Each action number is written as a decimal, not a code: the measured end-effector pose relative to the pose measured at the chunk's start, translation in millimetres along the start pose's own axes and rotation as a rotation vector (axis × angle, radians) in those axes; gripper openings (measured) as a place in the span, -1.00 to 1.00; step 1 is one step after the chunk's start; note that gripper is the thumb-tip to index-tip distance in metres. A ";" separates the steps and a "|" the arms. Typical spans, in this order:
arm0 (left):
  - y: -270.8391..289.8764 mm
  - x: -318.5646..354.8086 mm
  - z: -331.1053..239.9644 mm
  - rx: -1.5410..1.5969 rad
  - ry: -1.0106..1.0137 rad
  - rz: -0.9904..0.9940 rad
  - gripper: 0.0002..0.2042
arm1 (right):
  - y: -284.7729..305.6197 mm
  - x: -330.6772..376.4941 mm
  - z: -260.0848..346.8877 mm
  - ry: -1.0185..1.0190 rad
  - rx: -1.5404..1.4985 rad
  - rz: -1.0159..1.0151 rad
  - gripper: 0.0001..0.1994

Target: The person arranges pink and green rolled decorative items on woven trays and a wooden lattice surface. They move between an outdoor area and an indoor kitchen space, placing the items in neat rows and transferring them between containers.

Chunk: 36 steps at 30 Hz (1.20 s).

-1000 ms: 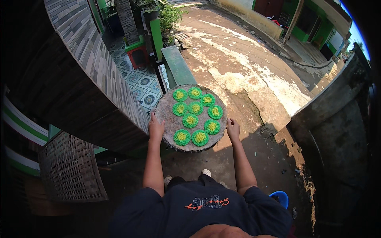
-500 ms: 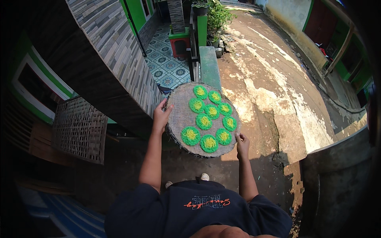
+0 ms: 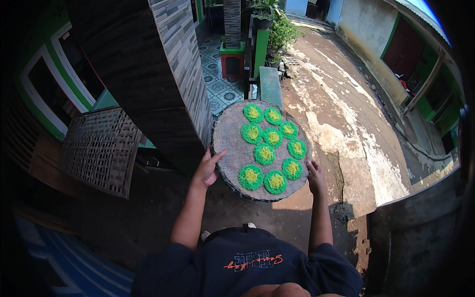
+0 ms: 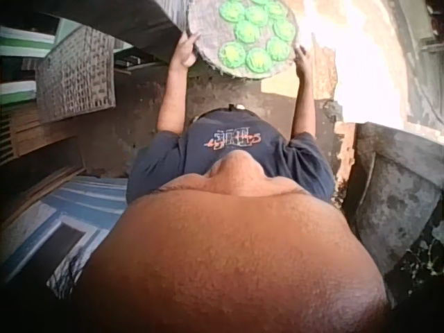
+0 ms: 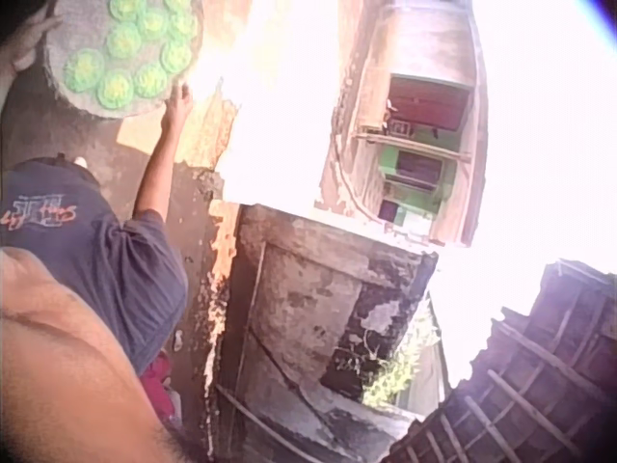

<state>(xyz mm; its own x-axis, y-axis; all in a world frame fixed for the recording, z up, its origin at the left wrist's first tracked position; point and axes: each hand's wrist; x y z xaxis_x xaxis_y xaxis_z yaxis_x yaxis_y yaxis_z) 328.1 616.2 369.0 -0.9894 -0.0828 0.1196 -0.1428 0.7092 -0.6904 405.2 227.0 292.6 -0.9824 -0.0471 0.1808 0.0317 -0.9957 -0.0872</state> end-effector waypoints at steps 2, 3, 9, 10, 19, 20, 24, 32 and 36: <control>2.7 -0.2 3.6 0.098 -0.028 -0.017 -0.56 | 3.6 -7.2 9.3 -0.026 -0.119 0.072 -0.60; 6.2 -2.4 7.4 0.145 -0.038 -0.027 -0.57 | 2.0 -10.2 12.4 -0.043 -0.180 0.106 -0.61; 19.8 -61.6 44.1 0.256 0.040 -0.174 -0.64 | 7.8 -65.7 -15.9 -0.235 -0.291 0.174 -0.59; 13.6 -65.1 43.1 0.271 0.045 -0.187 -0.65 | 4.0 -69.0 -14.1 -0.252 -0.357 0.179 -0.58; -27.1 -52.7 -1.5 0.322 0.167 -0.118 -0.56 | -12.5 -33.3 42.7 -0.176 -0.887 0.331 -0.41; -40.2 -49.5 -9.7 0.335 0.184 -0.109 -0.56 | -17.8 -34.7 44.3 -0.056 -0.851 0.359 -0.43; -85.1 -40.1 -47.6 0.386 0.136 0.016 -0.59 | -44.3 -31.0 86.3 0.026 -0.903 0.476 -0.51; -160.3 -12.0 -149.9 0.469 0.187 0.305 -0.82 | -68.1 -31.0 168.8 -0.260 -1.018 0.388 -0.40; -181.2 4.9 -164.8 0.472 0.131 0.398 -0.82 | -75.7 -56.0 185.8 -0.162 -0.995 0.372 -0.46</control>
<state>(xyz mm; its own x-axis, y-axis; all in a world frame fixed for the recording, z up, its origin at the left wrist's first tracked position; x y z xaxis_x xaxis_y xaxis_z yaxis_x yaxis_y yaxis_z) 353.6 602.6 612.3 -0.9619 0.2312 -0.1460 0.2095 0.2800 -0.9369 492.0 290.2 471.1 -0.9036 -0.4165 0.0998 0.0877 -0.4080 -0.9088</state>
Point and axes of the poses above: each hand's wrist, its own x-axis away from the middle knuckle, its own y-axis out of the back of the hand, z = x × y, and after that the axes turned 6 degrees about x, right-handed
